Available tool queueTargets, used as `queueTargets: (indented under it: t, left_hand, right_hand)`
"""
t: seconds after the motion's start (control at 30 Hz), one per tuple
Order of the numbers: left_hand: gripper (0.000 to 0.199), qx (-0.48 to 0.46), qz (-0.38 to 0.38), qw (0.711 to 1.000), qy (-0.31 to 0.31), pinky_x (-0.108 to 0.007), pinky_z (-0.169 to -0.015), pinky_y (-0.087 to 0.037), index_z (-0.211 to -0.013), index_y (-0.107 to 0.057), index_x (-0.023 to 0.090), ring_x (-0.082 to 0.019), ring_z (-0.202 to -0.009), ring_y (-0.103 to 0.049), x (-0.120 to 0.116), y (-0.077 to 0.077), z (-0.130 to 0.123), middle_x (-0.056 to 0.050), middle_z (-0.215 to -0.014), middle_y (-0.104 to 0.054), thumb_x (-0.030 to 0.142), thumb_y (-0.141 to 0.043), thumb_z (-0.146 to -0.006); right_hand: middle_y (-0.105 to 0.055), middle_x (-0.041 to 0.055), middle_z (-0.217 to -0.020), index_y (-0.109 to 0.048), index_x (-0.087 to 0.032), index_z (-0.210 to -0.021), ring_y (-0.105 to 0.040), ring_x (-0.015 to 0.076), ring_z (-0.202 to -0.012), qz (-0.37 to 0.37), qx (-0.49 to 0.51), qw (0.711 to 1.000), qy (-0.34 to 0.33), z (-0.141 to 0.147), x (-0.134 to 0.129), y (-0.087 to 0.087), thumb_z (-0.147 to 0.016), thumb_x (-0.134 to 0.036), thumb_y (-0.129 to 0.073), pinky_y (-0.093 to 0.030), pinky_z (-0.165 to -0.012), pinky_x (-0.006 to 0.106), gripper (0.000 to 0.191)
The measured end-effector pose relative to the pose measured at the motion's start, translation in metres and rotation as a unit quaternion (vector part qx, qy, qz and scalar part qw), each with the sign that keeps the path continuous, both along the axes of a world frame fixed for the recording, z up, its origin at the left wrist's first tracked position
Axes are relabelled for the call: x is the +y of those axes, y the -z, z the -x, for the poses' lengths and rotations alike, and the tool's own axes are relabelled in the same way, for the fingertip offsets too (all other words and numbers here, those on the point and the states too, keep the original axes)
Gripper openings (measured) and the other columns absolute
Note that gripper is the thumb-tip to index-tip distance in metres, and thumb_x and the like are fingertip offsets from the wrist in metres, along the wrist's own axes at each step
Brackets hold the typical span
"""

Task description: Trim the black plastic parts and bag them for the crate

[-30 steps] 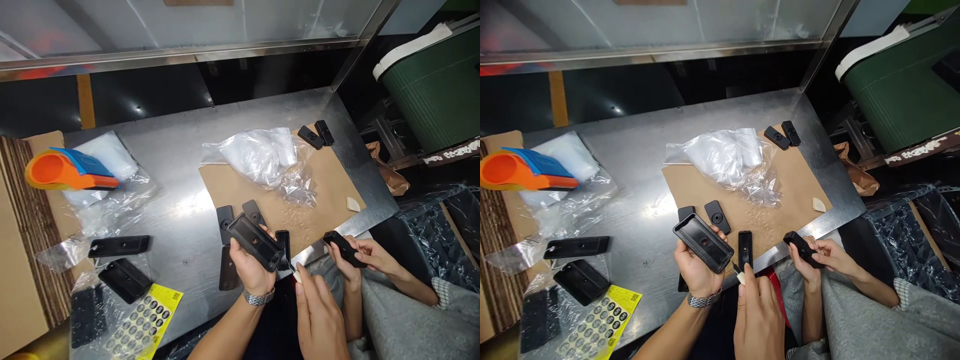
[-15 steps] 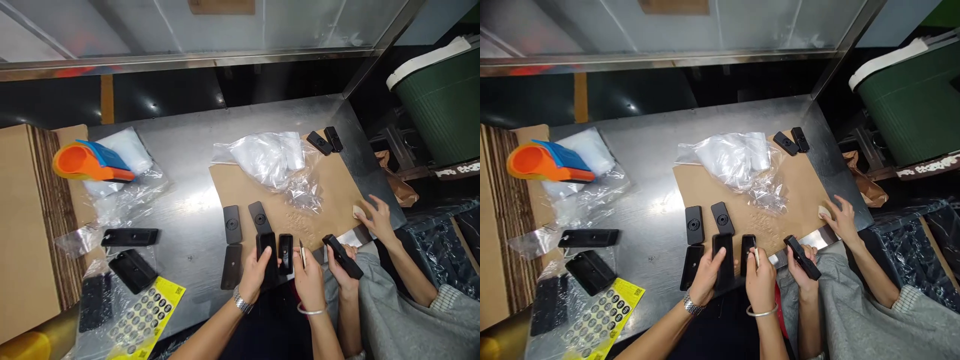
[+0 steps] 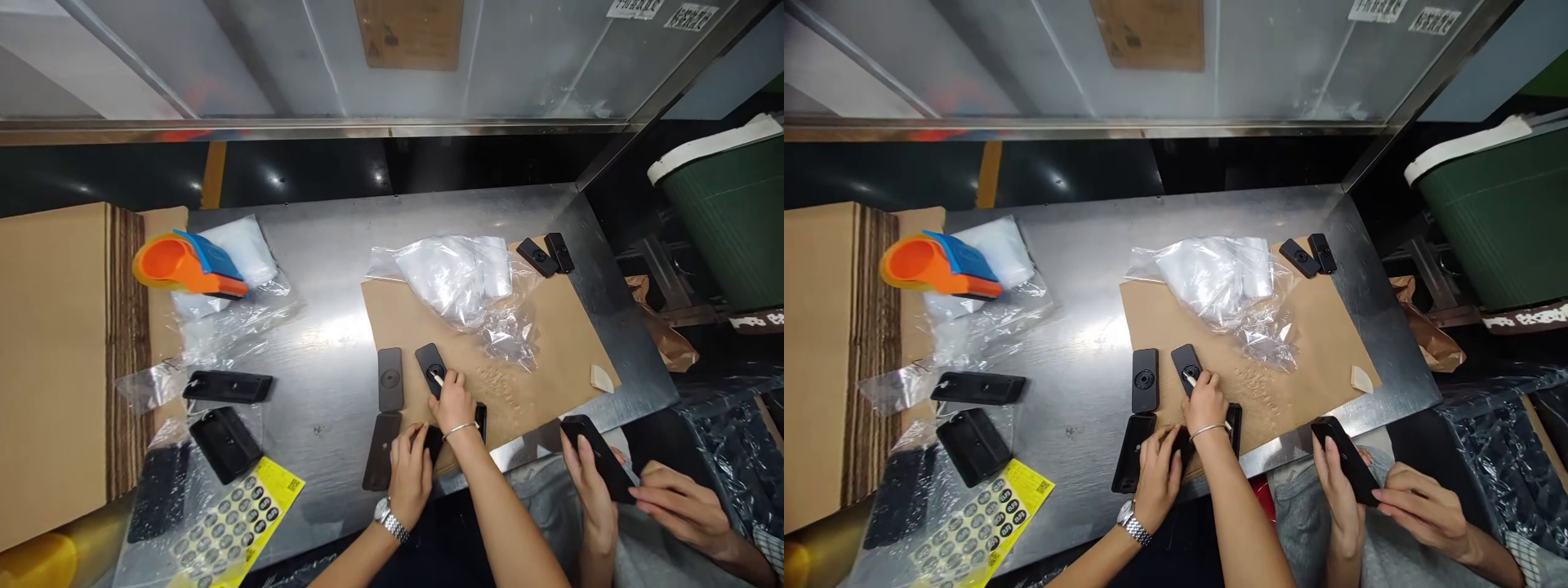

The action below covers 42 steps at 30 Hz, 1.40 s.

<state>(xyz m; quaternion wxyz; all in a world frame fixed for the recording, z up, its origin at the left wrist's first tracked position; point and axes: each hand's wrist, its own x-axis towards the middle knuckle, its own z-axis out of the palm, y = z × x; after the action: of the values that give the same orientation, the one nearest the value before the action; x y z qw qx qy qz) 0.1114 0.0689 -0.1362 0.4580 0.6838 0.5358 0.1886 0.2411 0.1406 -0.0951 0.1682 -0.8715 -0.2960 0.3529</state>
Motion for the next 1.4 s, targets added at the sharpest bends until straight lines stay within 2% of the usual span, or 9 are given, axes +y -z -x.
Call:
queueTargets:
  t: [0.13,0.27,0.37,0.43,0.47,0.63,0.83,0.97,1.4]
  left_hand:
    - [0.04,-0.149,0.155,0.963,-0.161,-0.042,-0.091,-0.035,-0.118,-0.045,0.018,-0.023,-0.103,-0.047,0.025,-0.026,-0.016,-0.012,-0.114,-0.05,0.033,-0.045,-0.081]
    - [0.041,-0.406,0.402,0.81,-0.13,-0.034,-0.083,-0.042,-0.11,-0.054,0.016,-0.02,-0.094,-0.055,0.056,-0.065,-0.046,-0.012,-0.107,-0.059,0.042,-0.048,-0.079]
    - [0.041,-0.476,0.494,0.725,-0.068,-0.025,-0.066,-0.047,-0.103,-0.058,0.015,-0.014,-0.072,-0.058,0.063,-0.087,-0.063,-0.012,-0.107,-0.06,0.044,-0.055,-0.074]
    - [0.04,-0.472,0.504,0.72,-0.069,-0.018,-0.049,-0.044,-0.1,-0.059,0.015,-0.008,-0.058,-0.055,0.061,-0.097,-0.071,-0.013,-0.107,-0.06,0.046,-0.055,-0.074]
    - [0.041,-0.467,0.501,0.725,-0.075,-0.016,-0.042,-0.04,-0.098,-0.06,0.014,-0.007,-0.053,-0.053,0.059,-0.101,-0.074,-0.013,-0.104,-0.061,0.047,-0.053,-0.075]
    - [0.048,-0.441,0.478,0.745,-0.149,-0.018,-0.048,-0.045,-0.087,-0.061,0.014,-0.012,-0.062,-0.057,0.059,-0.119,-0.087,-0.007,-0.083,-0.064,0.057,-0.046,-0.074]
    - [0.056,-0.37,0.581,0.713,-0.133,-0.024,-0.055,-0.048,-0.076,-0.061,0.009,-0.013,-0.056,-0.056,0.07,-0.129,-0.089,-0.007,-0.068,-0.062,0.058,-0.036,-0.078]
    - [0.051,-0.391,0.623,0.669,-0.107,-0.023,-0.055,-0.048,-0.075,-0.06,0.009,-0.012,-0.054,-0.056,0.073,-0.13,-0.088,-0.006,-0.069,-0.061,0.055,-0.038,-0.079]
    - [0.05,-0.369,0.724,0.578,-0.074,-0.023,-0.046,-0.044,-0.082,-0.058,0.008,-0.013,-0.049,-0.055,0.077,-0.13,-0.081,-0.008,-0.064,-0.062,0.051,-0.034,-0.081]
  right_hand:
    - [-0.058,0.005,-0.079,-0.053,-0.016,-0.083,-0.056,0.0161,-0.068,-0.061,0.125,0.989,0.045,-0.026,-0.022,-0.015,-0.069,-0.034,-0.055,-0.042,-0.06,0.026,0.023]
    - [-0.056,0.002,-0.059,-0.051,-0.016,-0.077,-0.033,0.0055,-0.035,-0.109,0.304,0.94,0.113,-0.023,-0.06,-0.035,-0.078,-0.052,-0.029,-0.031,-0.037,0.021,0.043]
    - [-0.057,0.0004,-0.058,-0.052,-0.017,-0.078,-0.024,0.0017,-0.031,-0.18,0.547,0.781,0.241,-0.013,-0.08,-0.047,-0.073,-0.056,-0.039,-0.021,-0.032,0.016,0.042]
    - [-0.057,-0.0012,-0.057,-0.052,-0.017,-0.079,-0.023,0.0005,-0.029,-0.205,0.641,0.674,0.306,-0.008,-0.086,-0.054,-0.069,-0.057,-0.048,-0.018,-0.03,0.015,0.041]
    - [-0.056,-0.0022,-0.056,-0.051,-0.017,-0.08,-0.025,0.0008,-0.028,-0.21,0.636,0.667,0.325,-0.007,-0.088,-0.058,-0.07,-0.058,-0.048,-0.019,-0.03,0.015,0.042]
    - [-0.048,-0.005,-0.056,-0.047,-0.02,-0.088,-0.039,0.0055,-0.035,-0.228,0.367,0.831,0.35,-0.011,-0.106,-0.078,-0.081,-0.059,-0.032,-0.032,-0.031,0.016,0.042]
    - [-0.047,-0.0028,-0.058,-0.044,-0.021,-0.071,-0.047,0.009,-0.051,-0.155,0.086,0.981,0.079,-0.019,-0.138,-0.114,-0.089,-0.038,-0.03,-0.039,-0.05,0.019,0.028]
    - [-0.058,0.0013,-0.059,-0.054,-0.025,-0.074,-0.055,0.014,-0.051,-0.109,-0.054,0.992,-0.015,-0.018,-0.143,-0.132,-0.086,-0.034,-0.036,-0.037,-0.046,0.021,0.024]
    - [-0.057,0.0001,-0.053,-0.058,-0.034,-0.078,-0.05,0.0136,-0.037,-0.129,-0.107,0.986,-0.021,-0.01,-0.151,-0.136,-0.079,-0.037,-0.046,-0.036,-0.031,0.023,0.012]
